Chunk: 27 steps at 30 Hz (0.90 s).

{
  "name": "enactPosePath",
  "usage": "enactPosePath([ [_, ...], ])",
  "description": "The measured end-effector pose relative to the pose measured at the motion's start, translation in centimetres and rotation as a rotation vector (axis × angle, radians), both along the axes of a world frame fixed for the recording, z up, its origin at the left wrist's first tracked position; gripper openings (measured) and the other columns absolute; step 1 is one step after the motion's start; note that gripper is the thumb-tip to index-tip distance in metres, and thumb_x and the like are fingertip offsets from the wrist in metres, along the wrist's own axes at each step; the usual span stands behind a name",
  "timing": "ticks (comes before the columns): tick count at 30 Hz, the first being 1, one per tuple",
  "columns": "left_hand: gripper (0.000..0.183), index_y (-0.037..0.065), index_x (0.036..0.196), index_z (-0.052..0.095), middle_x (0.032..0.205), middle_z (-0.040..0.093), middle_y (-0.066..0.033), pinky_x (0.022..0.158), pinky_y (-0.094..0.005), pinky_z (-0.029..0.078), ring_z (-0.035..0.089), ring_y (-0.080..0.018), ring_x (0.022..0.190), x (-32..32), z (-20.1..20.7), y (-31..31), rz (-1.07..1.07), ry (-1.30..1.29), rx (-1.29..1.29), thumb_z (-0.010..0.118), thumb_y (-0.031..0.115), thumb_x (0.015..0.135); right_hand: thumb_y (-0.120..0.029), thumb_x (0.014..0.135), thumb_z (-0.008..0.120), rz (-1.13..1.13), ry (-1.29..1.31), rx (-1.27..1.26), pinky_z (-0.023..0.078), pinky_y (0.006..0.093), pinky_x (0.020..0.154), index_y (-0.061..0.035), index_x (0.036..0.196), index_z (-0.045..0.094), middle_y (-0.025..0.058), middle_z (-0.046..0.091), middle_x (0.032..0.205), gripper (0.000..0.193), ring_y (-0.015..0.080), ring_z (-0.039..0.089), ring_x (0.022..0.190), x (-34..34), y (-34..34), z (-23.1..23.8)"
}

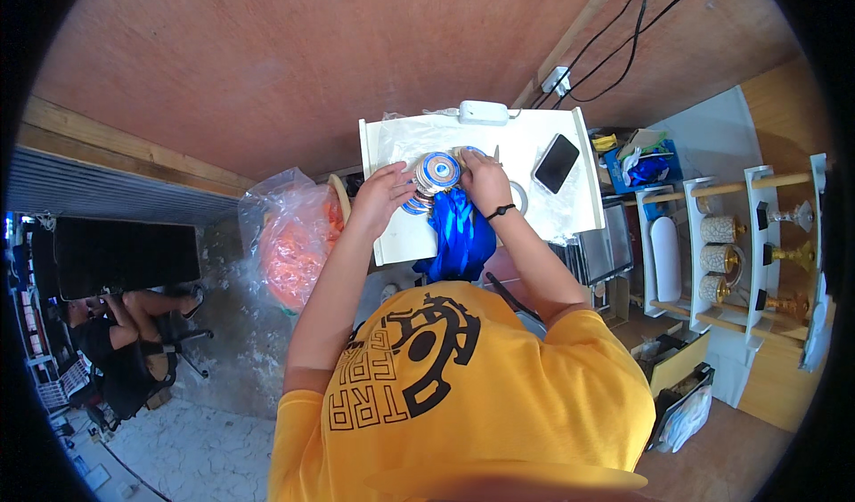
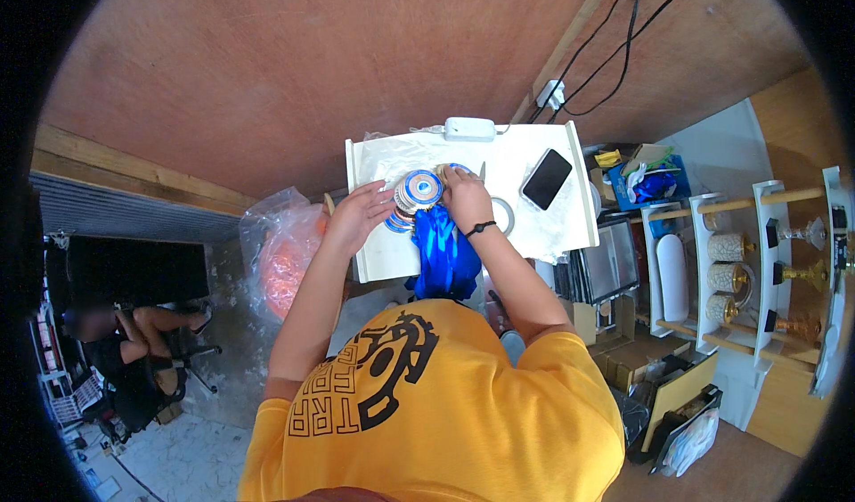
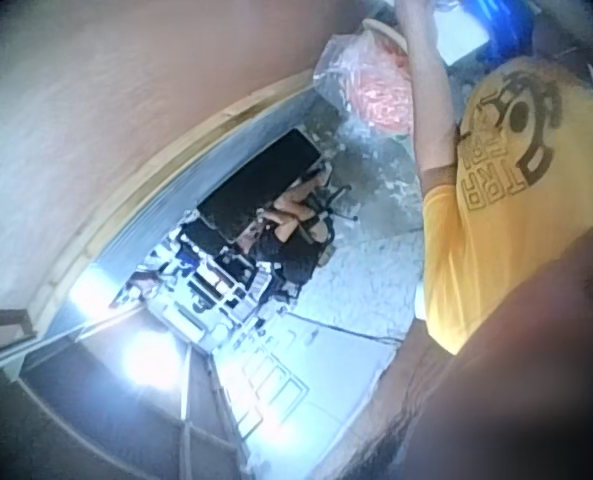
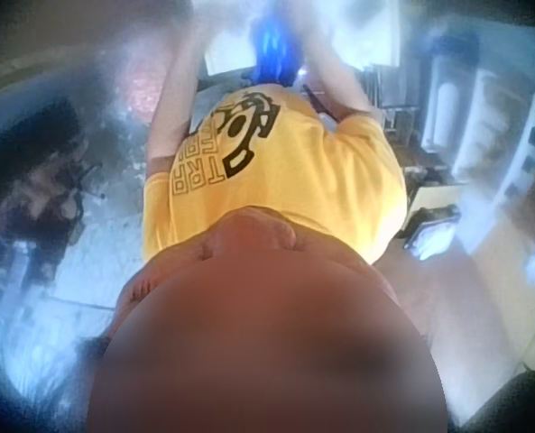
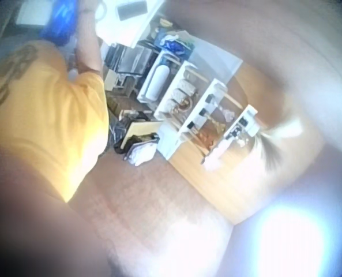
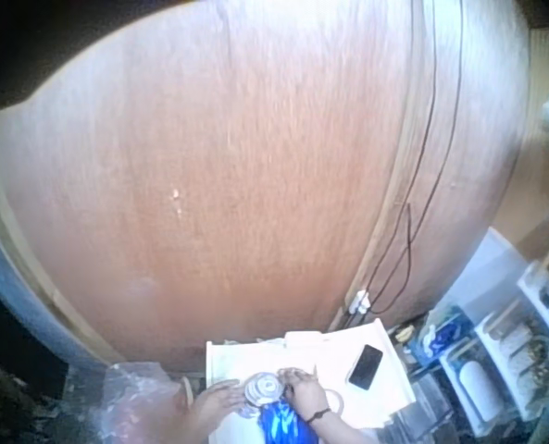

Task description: The person assembles medals by attaching blue ribbons to round medal blanks on a marble-patterned table. They handle multiple ribbons and medal blanks, threading the ribbon through the medal and arranging them on the table.

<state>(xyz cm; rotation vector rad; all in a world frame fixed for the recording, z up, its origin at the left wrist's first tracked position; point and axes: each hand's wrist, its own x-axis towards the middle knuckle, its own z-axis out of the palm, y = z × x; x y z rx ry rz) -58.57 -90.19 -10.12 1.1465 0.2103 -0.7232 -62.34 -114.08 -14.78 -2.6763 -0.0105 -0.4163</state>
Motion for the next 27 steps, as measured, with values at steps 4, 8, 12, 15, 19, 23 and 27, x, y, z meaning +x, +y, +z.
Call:
enactPosePath([
  [4,0.051,-0.005,0.134,0.045,0.126,0.057,-0.0206,0.100,-0.0399,0.048,0.058,-0.0287,0.114,0.9,-0.9,-0.6,-0.001,0.149,0.005,0.049,0.034,0.101,-0.006,0.082,0.058,-0.119,0.161,0.136,0.055,0.0425,0.083,-0.0011,0.123,0.060,0.0228,0.068,0.108,0.041,0.0355,0.067,0.092,-0.1,-0.2,1.2],
  [8,0.054,-0.005,0.132,0.045,0.127,0.055,-0.0223,0.101,-0.0415,0.048,0.057,-0.0313,0.115,1.3,-1.0,-1.1,0.024,0.211,0.027,0.049,0.039,0.101,-0.002,0.082,0.058,-0.051,0.007,0.161,0.056,0.0403,0.082,-0.0021,0.124,0.061,0.0211,0.068,0.109,0.042,0.0348,0.068,0.093,-0.6,0.3,2.8],
  [12,0.061,-0.005,0.136,0.040,0.132,0.050,-0.0251,0.104,-0.0430,0.045,0.053,-0.0343,0.119,1.4,-0.7,-1.5,0.025,0.242,0.051,0.049,0.043,0.100,0.002,0.081,0.059,0.118,-0.153,0.196,0.053,0.0404,0.091,-0.0033,0.123,0.061,0.0182,0.067,0.117,0.043,0.0332,0.065,0.106,-1.8,2.2,3.2],
  [15,0.067,-0.006,0.140,0.035,0.138,0.045,-0.0275,0.108,-0.0444,0.040,0.047,-0.0363,0.127,1.5,-0.2,-1.8,0.012,0.248,0.063,0.048,0.046,0.099,0.003,0.080,0.060,0.175,-0.154,0.182,0.051,0.0412,0.097,-0.0052,0.125,0.060,0.0171,0.064,0.123,0.045,0.0329,0.061,0.117,-2.1,3.6,2.7],
  [19,0.076,-0.006,0.146,0.028,0.144,0.038,-0.0292,0.113,-0.0461,0.033,0.039,-0.0385,0.135,2.0,0.2,-2.2,-0.007,0.296,0.077,0.049,0.049,0.098,0.002,0.076,0.062,0.140,-0.087,0.140,0.047,0.0472,0.101,-0.0113,0.122,0.063,0.0171,0.063,0.126,0.048,0.0373,0.057,0.121,-2.3,4.6,1.4],
  [23,0.079,-0.006,0.146,0.027,0.143,0.040,-0.0269,0.111,-0.0453,0.034,0.041,-0.0373,0.131,2.6,-0.1,-2.3,-0.036,0.325,0.093,0.050,0.050,0.097,0.000,0.073,0.066,0.096,-0.065,0.403,0.041,0.0578,0.104,-0.0136,0.117,0.067,0.0172,0.060,0.130,0.046,0.0407,0.053,0.124,-2.0,4.6,0.1],
  [27,0.080,-0.006,0.147,0.026,0.141,0.042,-0.0243,0.109,-0.0441,0.036,0.042,-0.0351,0.129,2.8,-0.5,-2.4,-0.058,0.310,0.089,0.050,0.052,0.096,-0.004,0.071,0.071,0.072,-0.048,0.390,0.039,0.0605,0.104,-0.0137,0.112,0.068,0.0191,0.056,0.134,0.042,0.0430,0.048,0.127,-1.7,4.7,0.0],
])
